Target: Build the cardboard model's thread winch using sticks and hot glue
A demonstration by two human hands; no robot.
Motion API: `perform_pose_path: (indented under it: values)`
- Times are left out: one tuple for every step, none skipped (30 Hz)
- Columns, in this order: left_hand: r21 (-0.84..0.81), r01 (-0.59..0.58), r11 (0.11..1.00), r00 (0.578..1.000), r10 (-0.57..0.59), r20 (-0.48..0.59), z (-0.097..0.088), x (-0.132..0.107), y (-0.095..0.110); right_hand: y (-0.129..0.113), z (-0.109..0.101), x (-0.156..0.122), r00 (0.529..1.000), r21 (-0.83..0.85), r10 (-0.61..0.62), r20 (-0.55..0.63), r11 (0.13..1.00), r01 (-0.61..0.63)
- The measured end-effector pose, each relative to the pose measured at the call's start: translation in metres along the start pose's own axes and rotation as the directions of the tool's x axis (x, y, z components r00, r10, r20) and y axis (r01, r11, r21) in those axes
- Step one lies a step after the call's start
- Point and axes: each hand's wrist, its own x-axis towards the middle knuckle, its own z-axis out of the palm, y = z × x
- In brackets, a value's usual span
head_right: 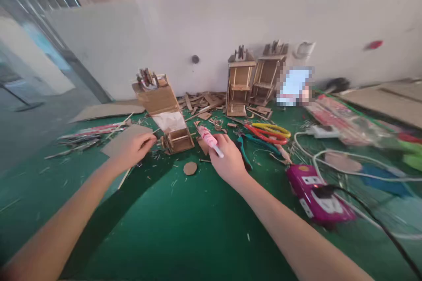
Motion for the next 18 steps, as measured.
perform_pose_path:
  values:
    - [-0.003, 0.005, 1.000, 1.000, -0.005, -0.002, 0.002, 0.000, 0.000, 0.000, -0.001, 0.000, 1.000, -0.001, -0.004, -0.003, 1.000, 0.004]
    - [-0.005, 0.008, 1.000, 1.000, -0.008, -0.004, 0.004, 0.001, 0.000, -0.001, -0.001, -0.001, 1.000, -0.003, -0.007, -0.006, 1.000, 0.007]
    - [-0.007, 0.011, 1.000, 1.000, -0.011, -0.006, 0.006, 0.001, 0.000, -0.001, -0.002, -0.001, 1.000, -0.005, -0.010, -0.008, 1.000, 0.010]
    - [-0.008, 0.013, 1.000, 1.000, -0.013, -0.008, 0.007, 0.002, -0.001, -0.001, -0.002, -0.001, 1.000, -0.008, -0.012, -0.010, 1.000, 0.012]
    - [-0.009, 0.013, 1.000, 1.000, -0.013, -0.011, 0.008, 0.002, -0.001, -0.001, -0.003, -0.001, 1.000, -0.012, -0.014, -0.011, 1.000, 0.014]
    - [-0.008, 0.013, 1.000, 1.000, -0.013, -0.015, 0.008, 0.002, -0.001, -0.002, -0.003, -0.001, 1.000, -0.016, -0.015, -0.012, 1.000, 0.015]
    - [-0.006, 0.012, 1.000, 1.000, -0.012, -0.016, 0.008, 0.001, -0.001, -0.001, -0.002, -0.001, 1.000, -0.019, -0.016, -0.012, 1.000, 0.016]
    - [-0.003, 0.011, 1.000, 1.000, -0.011, -0.015, 0.008, 0.001, -0.002, -0.001, -0.002, -0.001, 1.000, -0.022, -0.019, -0.012, 1.000, 0.018]
    - [0.000, 0.011, 1.000, 1.000, -0.011, -0.012, 0.008, 0.001, -0.001, -0.001, -0.001, -0.001, 1.000, -0.024, -0.024, -0.016, 0.999, 0.023]
    - [0.005, 0.013, 1.000, 1.000, -0.013, -0.005, 0.007, 0.001, -0.001, 0.000, -0.001, -0.001, 0.999, -0.025, -0.033, -0.023, 0.999, 0.033]
    - [0.008, 0.015, 1.000, 1.000, -0.015, 0.003, 0.007, 0.000, 0.000, 0.001, 0.000, 0.000, 0.998, -0.024, -0.047, -0.036, 0.999, 0.046]
    - [0.009, 0.016, 1.000, 1.000, -0.016, 0.010, 0.006, 0.000, 0.001, 0.003, 0.001, 0.001, 0.997, -0.023, -0.061, -0.055, 0.998, 0.060]
    - [0.007, 0.018, 1.000, 1.000, -0.018, 0.016, 0.005, -0.001, 0.002, 0.004, 0.001, 0.001, 0.994, -0.023, -0.075, -0.077, 0.997, 0.073]
    - [0.002, 0.019, 1.000, 1.000, -0.019, 0.019, 0.005, -0.001, 0.004, 0.005, 0.001, 0.002, 0.991, -0.022, -0.082, -0.102, 0.997, 0.081]
    - [-0.004, 0.018, 1.000, 1.000, -0.018, 0.021, 0.005, -0.002, 0.005, 0.006, 0.000, 0.003, 0.989, -0.019, -0.082, -0.121, 0.997, 0.081]
    - [-0.010, 0.014, 1.000, 1.000, -0.014, 0.022, 0.005, -0.002, 0.007, 0.007, 0.000, 0.004, 0.989, -0.012, -0.070, -0.132, 0.998, 0.069]
    - [-0.015, 0.010, 1.000, 1.000, -0.010, 0.024, 0.005, -0.002, 0.009, 0.007, -0.001, 0.004, 0.990, -0.003, -0.041, -0.136, 0.999, 0.041]
    - [-0.019, 0.008, 1.000, 1.000, -0.007, 0.027, 0.005, -0.003, 0.010, 0.007, -0.002, 0.005, 0.991, 0.008, 0.005, -0.135, 1.000, -0.004]
